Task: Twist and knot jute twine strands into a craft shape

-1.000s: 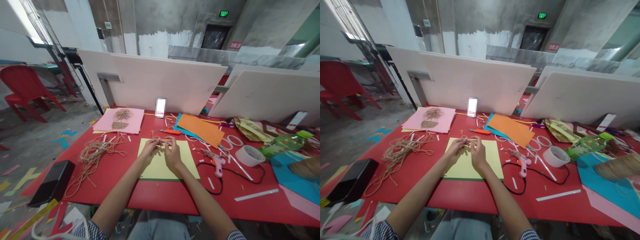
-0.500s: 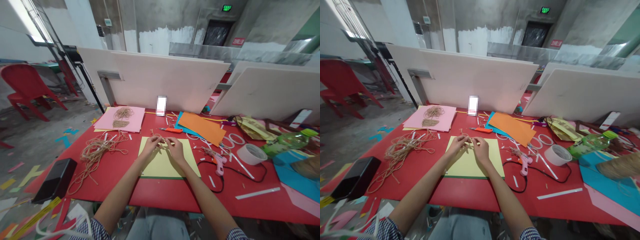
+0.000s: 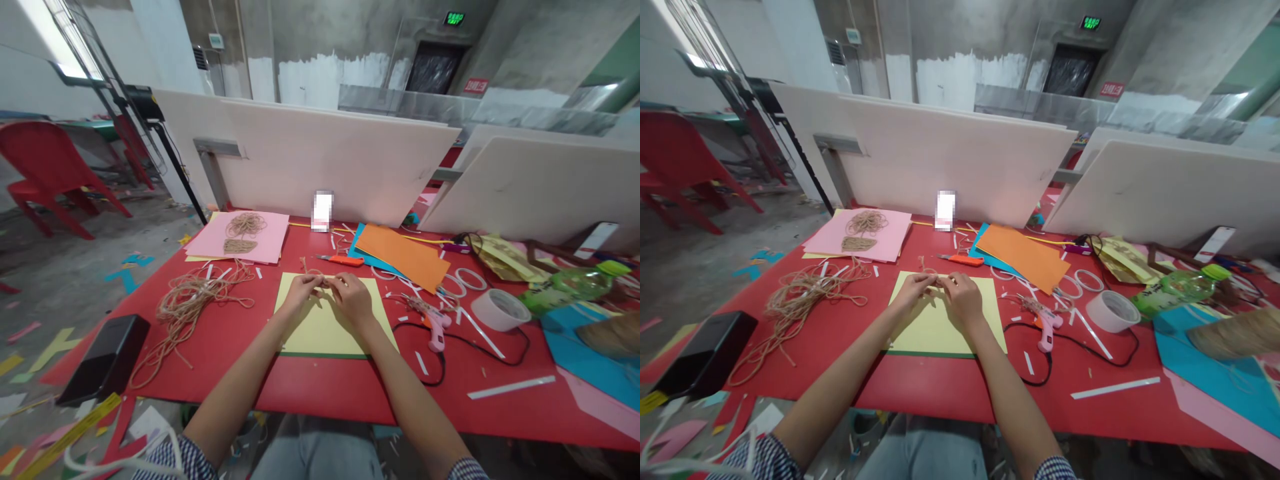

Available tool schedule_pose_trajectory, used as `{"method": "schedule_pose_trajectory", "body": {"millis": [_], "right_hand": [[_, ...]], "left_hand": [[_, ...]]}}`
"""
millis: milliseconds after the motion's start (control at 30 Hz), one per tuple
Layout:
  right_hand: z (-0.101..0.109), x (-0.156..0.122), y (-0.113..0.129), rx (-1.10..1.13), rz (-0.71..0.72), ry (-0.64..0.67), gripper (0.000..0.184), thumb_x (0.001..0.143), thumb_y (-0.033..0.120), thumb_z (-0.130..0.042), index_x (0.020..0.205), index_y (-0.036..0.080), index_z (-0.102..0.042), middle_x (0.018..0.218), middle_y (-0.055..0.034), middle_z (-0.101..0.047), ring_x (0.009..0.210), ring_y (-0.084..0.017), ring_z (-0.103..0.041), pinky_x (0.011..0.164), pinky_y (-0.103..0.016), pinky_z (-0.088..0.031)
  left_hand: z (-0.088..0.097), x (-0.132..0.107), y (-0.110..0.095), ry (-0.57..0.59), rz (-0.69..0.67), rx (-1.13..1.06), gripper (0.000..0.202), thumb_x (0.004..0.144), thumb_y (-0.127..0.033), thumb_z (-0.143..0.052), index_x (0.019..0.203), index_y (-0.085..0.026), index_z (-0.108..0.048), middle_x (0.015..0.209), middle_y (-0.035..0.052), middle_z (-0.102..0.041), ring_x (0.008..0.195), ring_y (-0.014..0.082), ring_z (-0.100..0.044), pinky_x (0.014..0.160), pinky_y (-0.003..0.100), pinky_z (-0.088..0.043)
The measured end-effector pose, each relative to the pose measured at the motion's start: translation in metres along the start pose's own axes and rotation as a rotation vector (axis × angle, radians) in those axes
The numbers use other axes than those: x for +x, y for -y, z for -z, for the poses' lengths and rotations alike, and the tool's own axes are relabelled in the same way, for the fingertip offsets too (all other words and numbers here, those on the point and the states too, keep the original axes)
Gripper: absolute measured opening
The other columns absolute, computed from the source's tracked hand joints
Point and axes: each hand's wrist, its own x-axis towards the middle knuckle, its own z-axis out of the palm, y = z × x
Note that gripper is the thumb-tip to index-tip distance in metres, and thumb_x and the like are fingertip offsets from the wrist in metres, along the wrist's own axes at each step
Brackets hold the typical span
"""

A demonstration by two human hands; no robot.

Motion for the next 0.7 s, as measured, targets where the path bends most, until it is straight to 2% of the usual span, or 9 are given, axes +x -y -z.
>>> {"method": "schedule_pose_trajectory", "body": {"millis": [200,367,433,500,600,700], "right_hand": [[-0.002,0.000,-0.001,-0.118,0.107,0.068,0.028,0.101,0.022,-0.045,0.106,0.020,-0.073,0.087,-0.0086,-0.066,0.080,-0.019,-0.055,0.070,-0.029,-0.036],[-0.002,0.001,0.006,-0.035,0.085,0.101,0.027,0.100,0.022,-0.046,0.106,0.020,-0.073,0.090,-0.0092,-0.068,0.084,-0.019,-0.057,0.073,-0.029,-0.039],[-0.002,0.001,0.009,0.070,-0.017,0.067,0.025,0.099,0.025,-0.049,0.106,0.019,-0.073,0.094,-0.0095,-0.070,0.087,-0.020,-0.060,0.077,-0.029,-0.042],[-0.002,0.002,0.012,0.208,-0.178,0.036,0.024,0.097,0.030,-0.052,0.105,0.019,-0.073,0.096,-0.0092,-0.072,0.088,-0.020,-0.063,0.079,-0.030,-0.045],[-0.003,0.005,0.015,0.405,-0.390,0.085,0.023,0.093,0.035,-0.059,0.094,0.020,-0.075,0.091,-0.0072,-0.075,0.079,-0.019,-0.066,0.076,-0.030,-0.047],[-0.003,0.007,0.016,0.532,-0.509,0.121,0.023,0.089,0.038,-0.062,0.085,0.020,-0.076,0.087,-0.0064,-0.076,0.077,-0.019,-0.067,0.074,-0.030,-0.049]], "left_hand": [[0.002,0.002,0.003,-0.009,0.032,-0.025,0.048,0.068,-0.055,-0.075,0.076,-0.008,-0.071,0.075,0.0118,-0.073,0.047,0.0097,-0.059,0.038,0.017,-0.026],[0.003,0.003,0.003,-0.014,0.047,-0.022,0.048,0.066,-0.056,-0.076,0.069,-0.010,-0.067,0.068,0.0092,-0.071,0.045,0.0096,-0.057,0.038,0.018,-0.035],[0.002,0.002,0.001,-0.010,0.038,-0.002,0.047,0.066,-0.056,-0.075,0.068,-0.010,-0.066,0.067,0.0089,-0.070,0.045,0.0096,-0.057,0.037,0.017,-0.034],[0.002,0.002,-0.001,-0.009,0.026,0.014,0.047,0.067,-0.056,-0.075,0.069,-0.010,-0.066,0.068,0.0089,-0.070,0.046,0.0097,-0.056,0.036,0.017,-0.033],[0.001,0.000,-0.004,0.007,0.008,0.025,0.048,0.065,-0.058,-0.075,0.069,-0.011,-0.066,0.069,0.0084,-0.070,0.048,0.0108,-0.057,0.037,0.018,-0.039],[0.001,-0.002,-0.004,0.028,-0.028,0.037,0.049,0.065,-0.059,-0.075,0.070,-0.011,-0.067,0.071,0.0078,-0.069,0.052,0.0122,-0.059,0.040,0.020,-0.045]]}}
